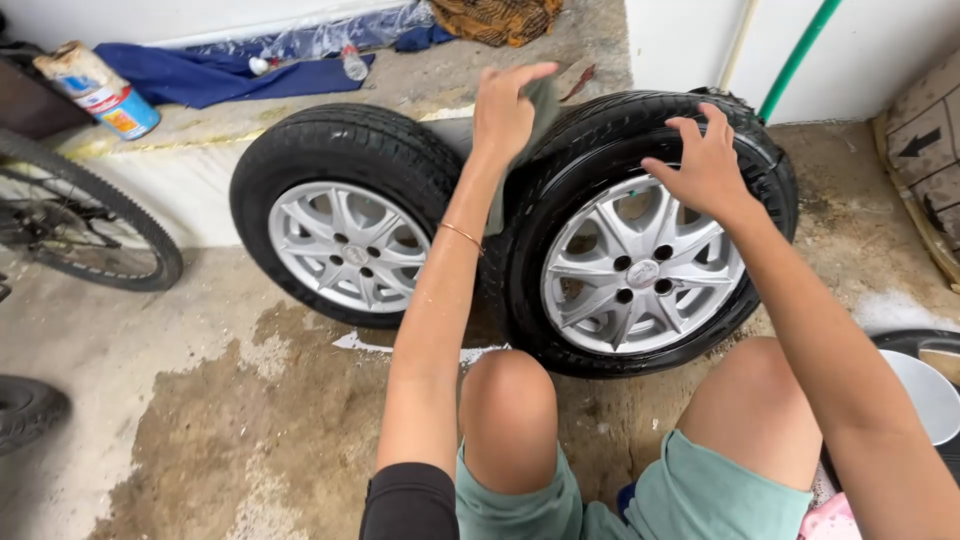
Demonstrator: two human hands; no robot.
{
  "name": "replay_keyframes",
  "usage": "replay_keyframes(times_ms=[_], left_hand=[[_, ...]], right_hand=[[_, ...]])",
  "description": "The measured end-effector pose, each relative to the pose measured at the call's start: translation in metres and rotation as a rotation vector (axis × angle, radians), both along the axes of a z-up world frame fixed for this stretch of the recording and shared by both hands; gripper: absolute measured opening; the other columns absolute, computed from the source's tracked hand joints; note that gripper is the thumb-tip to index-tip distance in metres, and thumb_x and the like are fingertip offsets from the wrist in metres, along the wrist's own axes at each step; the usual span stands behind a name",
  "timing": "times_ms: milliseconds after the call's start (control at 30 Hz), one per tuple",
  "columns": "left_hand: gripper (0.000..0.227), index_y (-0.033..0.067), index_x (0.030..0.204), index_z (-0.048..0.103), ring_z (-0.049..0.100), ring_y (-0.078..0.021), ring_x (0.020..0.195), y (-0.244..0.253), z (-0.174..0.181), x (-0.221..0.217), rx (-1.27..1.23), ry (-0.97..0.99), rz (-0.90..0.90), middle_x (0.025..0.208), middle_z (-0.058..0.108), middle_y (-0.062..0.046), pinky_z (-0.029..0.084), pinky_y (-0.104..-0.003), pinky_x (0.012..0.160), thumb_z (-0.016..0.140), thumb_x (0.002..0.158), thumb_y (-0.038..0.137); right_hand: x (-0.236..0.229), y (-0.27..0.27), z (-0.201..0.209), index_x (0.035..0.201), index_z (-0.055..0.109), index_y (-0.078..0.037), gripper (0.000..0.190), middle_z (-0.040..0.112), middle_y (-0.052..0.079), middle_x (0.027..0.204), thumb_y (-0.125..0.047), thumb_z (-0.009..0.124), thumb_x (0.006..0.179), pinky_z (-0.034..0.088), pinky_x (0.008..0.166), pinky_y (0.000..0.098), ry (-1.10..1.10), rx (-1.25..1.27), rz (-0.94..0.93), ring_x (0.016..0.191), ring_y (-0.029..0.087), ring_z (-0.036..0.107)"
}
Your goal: The person is using a cloth to wipe and dry the rims and sidewalls of two car tires at a natural pace.
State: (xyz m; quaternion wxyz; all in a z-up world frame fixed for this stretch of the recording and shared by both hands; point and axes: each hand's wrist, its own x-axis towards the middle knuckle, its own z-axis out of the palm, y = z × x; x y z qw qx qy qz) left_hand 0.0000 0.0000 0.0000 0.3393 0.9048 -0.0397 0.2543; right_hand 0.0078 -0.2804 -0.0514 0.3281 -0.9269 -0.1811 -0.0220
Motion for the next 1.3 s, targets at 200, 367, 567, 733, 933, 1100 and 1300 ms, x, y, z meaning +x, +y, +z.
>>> replay_keyframes(times_ms=[200, 367, 567, 733, 933, 1100, 1300], left_hand=[[0.069, 0.0137, 0.124, 0.074, 0.053, -0.0248, 0.137, 0.009, 0.070, -0.056, -0.118, -0.022, -0.461, 0.135, 0.070, -0.008, 0.048, -0.035, 0.111, 0.035, 0.080, -0.022], [0.058, 0.0160, 0.127, 0.072, 0.061, -0.0257, 0.134, 0.011, 0.084, -0.084, -0.063, -0.122, -0.508, 0.134, 0.072, -0.006, 0.043, -0.042, 0.118, 0.052, 0.086, -0.020], [0.056, 0.0145, 0.137, 0.063, 0.053, -0.0262, 0.145, -0.015, 0.077, -0.122, -0.182, -0.076, -0.646, 0.145, 0.064, -0.005, 0.038, -0.043, 0.128, 0.063, 0.094, -0.020], [0.057, 0.0239, 0.138, 0.062, 0.075, -0.0117, 0.098, -0.066, -0.006, -0.146, -0.011, 0.342, -0.722, 0.138, 0.070, -0.006, 0.062, -0.020, 0.074, 0.053, 0.094, -0.011], [0.058, 0.0261, 0.135, 0.068, 0.048, -0.0244, 0.147, -0.065, -0.106, -0.122, -0.033, 0.795, -0.864, 0.155, 0.055, -0.007, 0.033, -0.037, 0.121, 0.054, 0.086, -0.002], [0.060, 0.0219, 0.148, 0.055, 0.032, -0.0245, 0.157, -0.045, -0.092, -0.118, -0.289, 0.784, -0.910, 0.164, 0.044, -0.003, 0.019, -0.044, 0.128, 0.063, 0.089, 0.010], [0.057, 0.0137, 0.149, 0.060, 0.041, -0.0195, 0.151, 0.006, -0.061, -0.137, -0.807, 0.438, -0.887, 0.157, 0.053, -0.006, 0.037, -0.034, 0.125, 0.072, 0.095, 0.003]], right_hand=[[-0.048, 0.048, 0.077, 0.158, 0.035, -0.011, 0.076, 0.039, 0.012, 0.159, -0.030, 0.071, 0.094, 0.046, 0.097, 0.0456, 0.011, 0.203, 0.251, 0.139, 0.026, 0.047], [-0.039, 0.034, 0.091, 0.109, 0.073, -0.020, 0.013, 0.063, -0.002, 0.113, -0.031, 0.071, 0.101, 0.039, 0.093, 0.0418, -0.008, 0.171, 0.262, 0.107, 0.018, 0.050], [-0.053, -0.048, 0.056, 0.129, 0.064, 0.002, 0.009, 0.066, 0.013, 0.119, -0.006, 0.064, 0.129, 0.053, 0.096, 0.0362, -0.463, 0.460, 0.181, 0.107, 0.022, 0.061], [-0.110, -0.076, -0.006, 0.099, 0.069, -0.023, 0.015, 0.074, -0.002, 0.100, -0.028, 0.056, 0.103, 0.053, 0.083, 0.0379, -0.139, -0.239, 0.132, 0.082, 0.019, 0.069], [-0.147, -0.102, -0.054, 0.097, 0.070, -0.018, 0.026, 0.078, 0.004, 0.091, -0.041, 0.059, 0.103, 0.045, 0.087, 0.0361, 0.240, -0.114, -0.072, 0.089, 0.022, 0.068], [-0.121, -0.079, -0.090, 0.135, 0.048, -0.008, 0.033, 0.054, 0.003, 0.100, -0.036, 0.042, 0.118, 0.040, 0.089, 0.0347, -0.076, 0.430, 0.015, 0.091, 0.014, 0.049], [-0.095, 0.070, -0.107, 0.144, 0.015, -0.001, 0.063, 0.054, 0.024, 0.126, -0.006, 0.059, 0.100, 0.043, 0.101, 0.0534, -0.224, 0.601, 0.504, 0.116, 0.030, 0.054]])
